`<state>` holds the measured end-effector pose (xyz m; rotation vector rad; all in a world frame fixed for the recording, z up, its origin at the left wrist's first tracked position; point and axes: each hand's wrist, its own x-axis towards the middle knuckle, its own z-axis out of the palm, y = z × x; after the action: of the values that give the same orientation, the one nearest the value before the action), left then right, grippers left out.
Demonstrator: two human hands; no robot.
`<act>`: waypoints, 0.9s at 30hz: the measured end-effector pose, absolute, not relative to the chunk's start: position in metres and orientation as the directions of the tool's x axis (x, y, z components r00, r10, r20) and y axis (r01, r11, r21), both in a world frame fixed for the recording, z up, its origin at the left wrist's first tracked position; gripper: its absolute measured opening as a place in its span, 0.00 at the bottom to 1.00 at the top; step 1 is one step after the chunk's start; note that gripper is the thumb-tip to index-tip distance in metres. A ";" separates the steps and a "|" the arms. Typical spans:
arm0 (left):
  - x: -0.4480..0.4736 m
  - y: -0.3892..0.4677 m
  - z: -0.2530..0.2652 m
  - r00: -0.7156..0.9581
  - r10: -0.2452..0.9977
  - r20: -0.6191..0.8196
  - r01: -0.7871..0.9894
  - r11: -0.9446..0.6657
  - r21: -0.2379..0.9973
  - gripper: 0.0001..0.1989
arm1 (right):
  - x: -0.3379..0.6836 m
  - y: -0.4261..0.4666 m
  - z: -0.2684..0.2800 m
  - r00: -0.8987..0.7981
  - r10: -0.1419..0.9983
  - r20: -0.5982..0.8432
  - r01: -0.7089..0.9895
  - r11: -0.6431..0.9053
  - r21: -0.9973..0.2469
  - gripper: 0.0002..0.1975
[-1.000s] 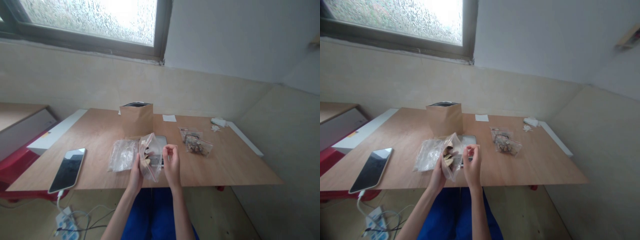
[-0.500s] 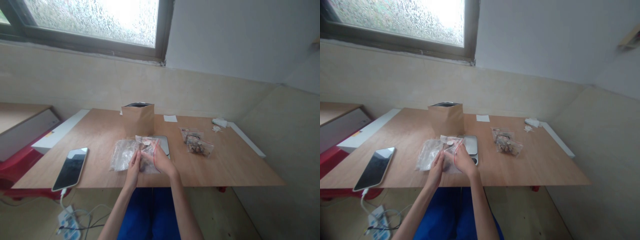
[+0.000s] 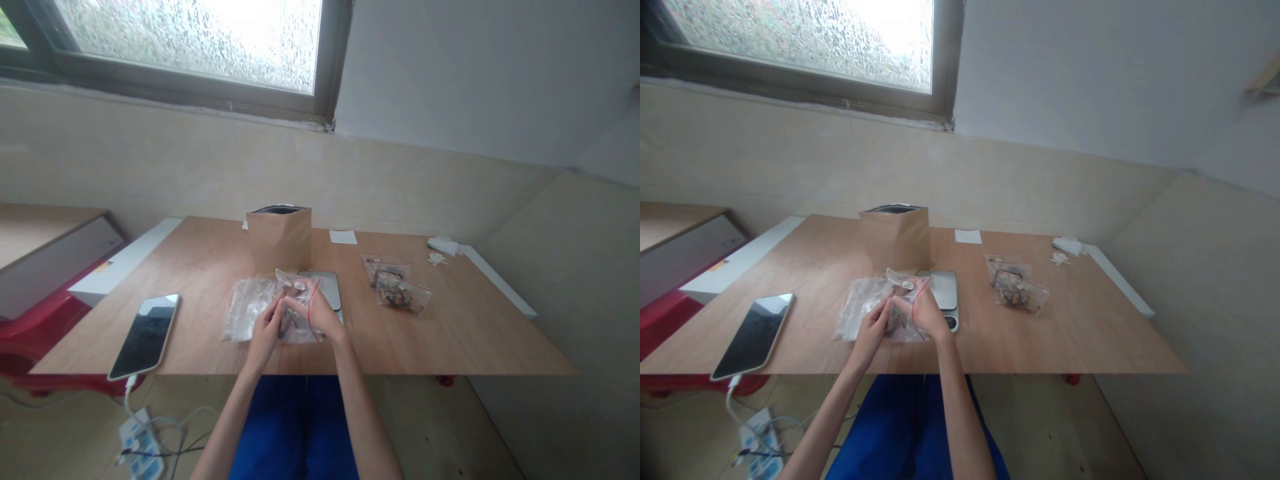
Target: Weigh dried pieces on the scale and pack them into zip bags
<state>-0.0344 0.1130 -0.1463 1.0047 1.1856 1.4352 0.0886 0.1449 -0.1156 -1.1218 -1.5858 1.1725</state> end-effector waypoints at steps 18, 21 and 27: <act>-0.045 0.128 -0.147 -0.356 0.931 -0.085 -0.246 -0.006 0.969 0.23 | 0.080 0.144 -0.128 -0.088 0.990 0.113 0.103 0.122 -0.987 0.16; -0.048 0.141 -0.161 -0.285 0.932 -0.224 -0.532 0.041 0.846 0.17 | 0.080 0.146 -0.128 -0.066 0.988 0.142 -0.017 0.141 -0.990 0.16; -0.051 0.154 -0.187 -0.126 0.889 -0.439 -0.804 0.168 0.570 0.11 | 0.077 0.157 -0.117 -0.106 0.974 0.199 -0.139 0.184 -0.973 0.15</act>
<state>-0.0514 0.1535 -0.1868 0.1246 0.8762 1.4549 0.0768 0.1574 -0.1175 -0.9139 -1.2849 1.2077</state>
